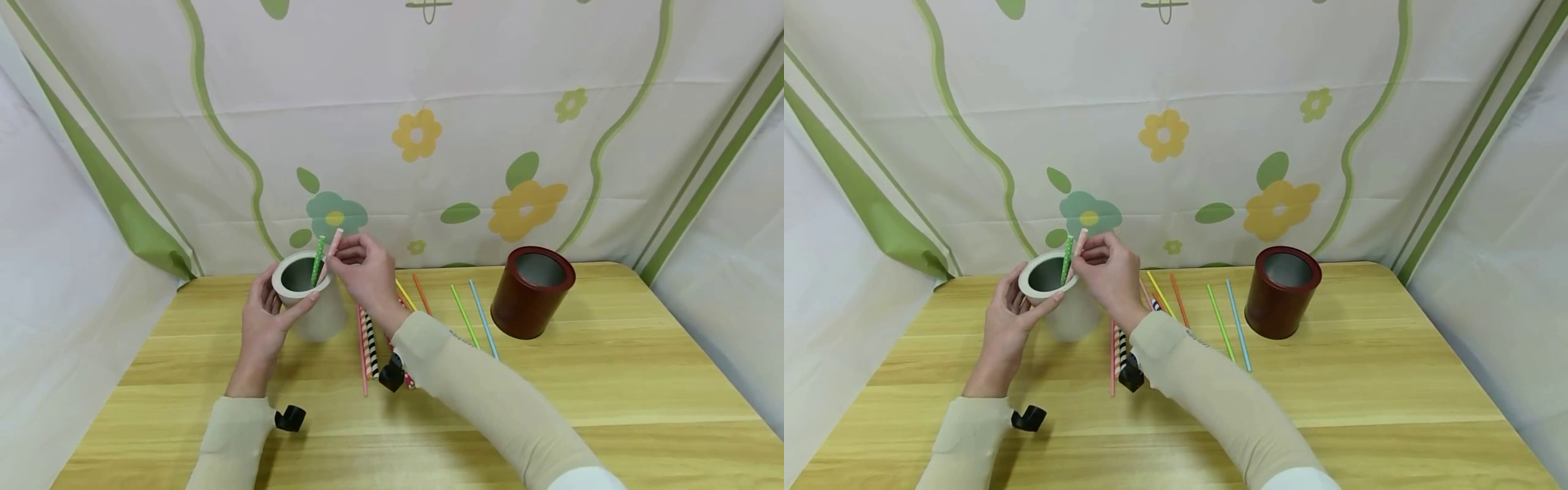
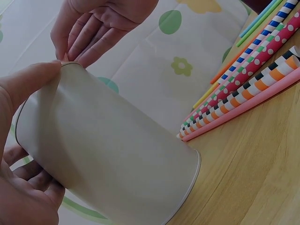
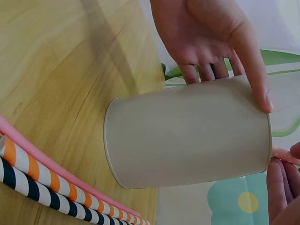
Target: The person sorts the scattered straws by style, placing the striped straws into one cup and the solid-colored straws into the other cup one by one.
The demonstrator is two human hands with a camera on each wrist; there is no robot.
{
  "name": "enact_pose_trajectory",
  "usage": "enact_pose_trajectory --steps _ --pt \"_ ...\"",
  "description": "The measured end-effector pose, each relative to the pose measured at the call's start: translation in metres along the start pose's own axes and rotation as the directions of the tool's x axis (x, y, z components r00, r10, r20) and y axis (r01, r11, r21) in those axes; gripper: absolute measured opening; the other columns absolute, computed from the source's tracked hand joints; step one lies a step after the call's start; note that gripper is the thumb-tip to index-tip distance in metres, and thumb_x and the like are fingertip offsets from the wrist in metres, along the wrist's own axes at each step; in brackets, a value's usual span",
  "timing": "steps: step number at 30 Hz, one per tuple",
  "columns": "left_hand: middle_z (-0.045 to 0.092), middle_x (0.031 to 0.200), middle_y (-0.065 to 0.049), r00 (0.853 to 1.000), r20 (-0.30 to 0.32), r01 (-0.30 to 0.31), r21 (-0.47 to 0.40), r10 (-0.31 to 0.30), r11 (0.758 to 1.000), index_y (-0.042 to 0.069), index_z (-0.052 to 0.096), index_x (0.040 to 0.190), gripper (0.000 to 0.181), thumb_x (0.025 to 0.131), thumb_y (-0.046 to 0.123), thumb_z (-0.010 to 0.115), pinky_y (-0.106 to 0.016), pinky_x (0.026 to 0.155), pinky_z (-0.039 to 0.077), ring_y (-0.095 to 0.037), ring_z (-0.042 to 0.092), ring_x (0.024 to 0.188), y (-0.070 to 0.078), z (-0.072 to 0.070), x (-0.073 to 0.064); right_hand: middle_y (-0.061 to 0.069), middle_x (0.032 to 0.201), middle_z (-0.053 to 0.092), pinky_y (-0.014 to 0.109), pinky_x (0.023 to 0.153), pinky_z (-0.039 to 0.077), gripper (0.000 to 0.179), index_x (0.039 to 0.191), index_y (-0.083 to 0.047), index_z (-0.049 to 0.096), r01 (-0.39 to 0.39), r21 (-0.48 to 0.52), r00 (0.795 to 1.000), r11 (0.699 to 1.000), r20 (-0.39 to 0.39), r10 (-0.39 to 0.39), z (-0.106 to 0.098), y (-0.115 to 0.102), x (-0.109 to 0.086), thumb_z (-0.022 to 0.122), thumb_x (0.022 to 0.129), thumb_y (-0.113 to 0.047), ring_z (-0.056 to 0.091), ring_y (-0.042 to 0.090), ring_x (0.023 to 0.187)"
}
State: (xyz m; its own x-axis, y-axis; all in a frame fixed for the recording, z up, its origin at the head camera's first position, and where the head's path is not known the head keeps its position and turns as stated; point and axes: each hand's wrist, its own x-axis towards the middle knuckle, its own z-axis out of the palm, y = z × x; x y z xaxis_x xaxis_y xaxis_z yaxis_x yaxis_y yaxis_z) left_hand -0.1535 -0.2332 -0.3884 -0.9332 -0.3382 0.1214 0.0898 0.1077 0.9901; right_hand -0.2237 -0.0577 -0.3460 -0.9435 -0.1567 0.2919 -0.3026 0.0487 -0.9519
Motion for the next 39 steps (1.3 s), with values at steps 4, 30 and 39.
enact_pose_trajectory --steps 4,30,39 --pt "0.040 0.172 -0.002 1.000 -0.005 0.003 0.004 -0.003 1.000 0.015 0.031 0.168 0.095 0.092 0.011 0.087 -0.037 0.138 0.022 -0.016 0.034 0.162 0.000 0.000 0.000 0.006 0.106 0.082 0.027 0.088 0.066 0.019 0.111 -0.010 0.072 0.009 -0.021 1.000 1.000 0.004 -0.009 0.000 0.000 -0.001 0.080 0.094 -0.013 0.076 0.016 0.098" --pt "0.042 0.171 -0.002 1.000 -0.013 0.002 -0.005 -0.002 1.000 0.014 0.032 0.168 0.095 0.091 0.011 0.088 -0.038 0.138 0.022 -0.016 0.034 0.161 -0.002 0.001 0.000 0.005 0.109 0.081 0.031 0.094 0.065 0.024 0.117 -0.009 0.073 -0.024 -0.003 1.000 1.000 0.014 0.024 -0.008 0.001 -0.006 0.080 0.096 -0.018 0.075 0.016 0.102" --pt "0.042 0.170 0.000 1.000 0.002 0.004 0.012 -0.004 1.000 0.017 0.032 0.168 0.095 0.092 0.013 0.088 -0.037 0.139 0.022 -0.015 0.033 0.162 -0.001 0.000 -0.001 0.006 0.109 0.079 0.032 0.092 0.066 0.025 0.115 -0.008 0.073 -0.070 0.080 0.997 0.994 -0.027 0.073 -0.029 -0.004 -0.018 0.082 0.094 -0.017 0.075 0.016 0.101"
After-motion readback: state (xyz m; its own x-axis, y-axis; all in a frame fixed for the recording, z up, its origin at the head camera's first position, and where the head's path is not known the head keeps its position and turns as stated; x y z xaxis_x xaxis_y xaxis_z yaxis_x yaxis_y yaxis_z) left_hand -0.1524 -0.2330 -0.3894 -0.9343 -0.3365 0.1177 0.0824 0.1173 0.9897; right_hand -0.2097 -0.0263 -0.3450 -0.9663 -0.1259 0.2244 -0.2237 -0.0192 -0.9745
